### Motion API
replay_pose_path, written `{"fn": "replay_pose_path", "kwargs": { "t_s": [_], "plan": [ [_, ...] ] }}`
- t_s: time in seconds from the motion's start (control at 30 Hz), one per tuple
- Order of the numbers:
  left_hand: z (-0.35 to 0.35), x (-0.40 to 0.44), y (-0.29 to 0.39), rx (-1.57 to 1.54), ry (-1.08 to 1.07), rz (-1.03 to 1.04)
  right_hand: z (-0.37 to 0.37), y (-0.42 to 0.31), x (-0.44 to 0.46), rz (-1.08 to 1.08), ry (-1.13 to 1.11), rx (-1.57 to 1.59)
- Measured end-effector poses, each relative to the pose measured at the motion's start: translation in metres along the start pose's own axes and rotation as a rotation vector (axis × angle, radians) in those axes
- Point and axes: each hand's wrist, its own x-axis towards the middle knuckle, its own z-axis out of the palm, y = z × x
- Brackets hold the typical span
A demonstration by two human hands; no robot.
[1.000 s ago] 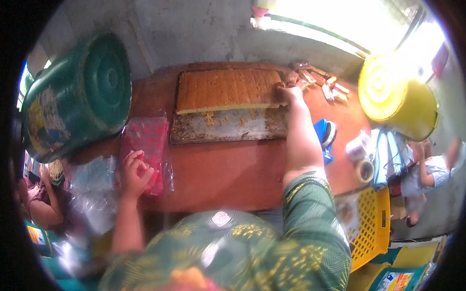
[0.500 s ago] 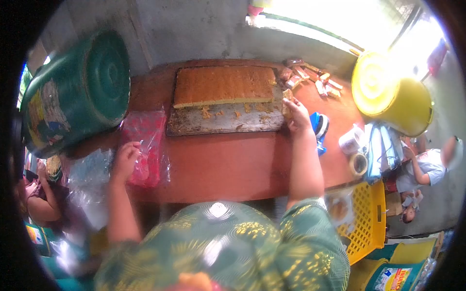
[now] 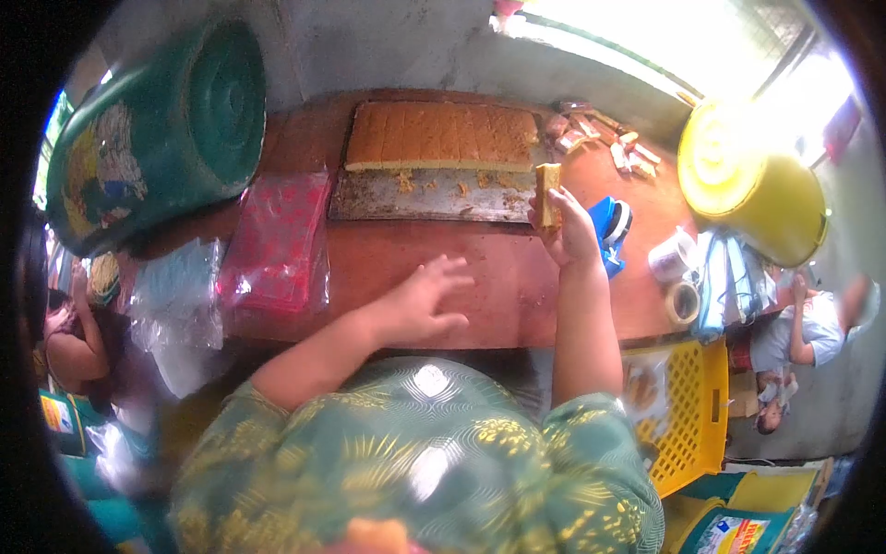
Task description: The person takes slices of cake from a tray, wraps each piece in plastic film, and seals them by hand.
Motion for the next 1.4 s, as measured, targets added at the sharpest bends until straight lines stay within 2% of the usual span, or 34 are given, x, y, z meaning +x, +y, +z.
{"fn": "replay_pose_path", "kwargs": {
  "t_s": [0.07,0.17,0.2,0.23,0.3,0.33,0.4,0.5,0.6,0.7,0.8,0.83,1.03,1.13,1.23,1.33,1.4],
  "plan": [
    [-0.023,-0.008,-0.027,-0.020,0.122,0.021,0.010,0.003,-0.019,0.054,-0.036,-0.148],
    [-0.034,-0.033,-0.040,0.218,0.088,-0.246,0.027,0.025,-0.034,0.084,-0.140,-0.378],
    [-0.033,-0.037,-0.042,0.233,0.096,-0.237,0.036,0.033,-0.036,0.084,-0.184,-0.462],
    [-0.030,-0.041,-0.044,0.249,0.106,-0.226,0.050,0.041,-0.038,0.060,-0.237,-0.677],
    [-0.024,-0.047,-0.042,0.249,0.110,-0.215,0.071,0.064,-0.047,0.026,-0.393,-0.800],
    [-0.026,-0.046,-0.044,0.245,0.119,-0.210,0.077,0.076,-0.047,-0.016,-0.497,-0.909],
    [-0.029,-0.047,-0.044,0.232,0.117,-0.210,0.093,0.082,-0.056,-0.331,-0.680,-1.322],
    [-0.031,-0.048,-0.042,0.207,0.108,-0.211,0.105,0.086,-0.065,-0.584,-0.789,-1.599],
    [-0.032,-0.047,-0.045,0.154,0.144,-0.191,0.104,0.061,-0.083,-0.635,-0.607,-1.591],
    [-0.037,-0.046,-0.046,0.074,0.201,-0.146,0.074,0.048,-0.093,-0.529,-0.453,-1.382],
    [-0.035,-0.039,-0.044,0.040,0.236,-0.064,0.047,0.049,-0.096,-0.243,-0.378,-1.323],
    [-0.031,-0.038,-0.041,0.051,0.232,-0.062,0.045,0.051,-0.098,-0.208,-0.371,-1.369],
    [-0.023,-0.034,-0.045,0.077,0.256,-0.039,0.051,0.067,-0.094,-0.260,-0.251,-1.417],
    [-0.022,-0.032,-0.045,0.087,0.261,-0.027,0.050,0.073,-0.085,-0.346,-0.308,-1.503],
    [-0.020,-0.034,-0.046,0.092,0.268,-0.025,0.044,0.078,-0.078,-0.521,-0.376,-1.629],
    [-0.020,-0.034,-0.045,0.096,0.279,-0.019,0.049,0.074,-0.082,-0.352,-0.275,-1.468],
    [-0.019,-0.036,-0.045,0.099,0.277,-0.020,0.047,0.081,-0.083,-0.133,-0.181,-1.230]
  ]
}}
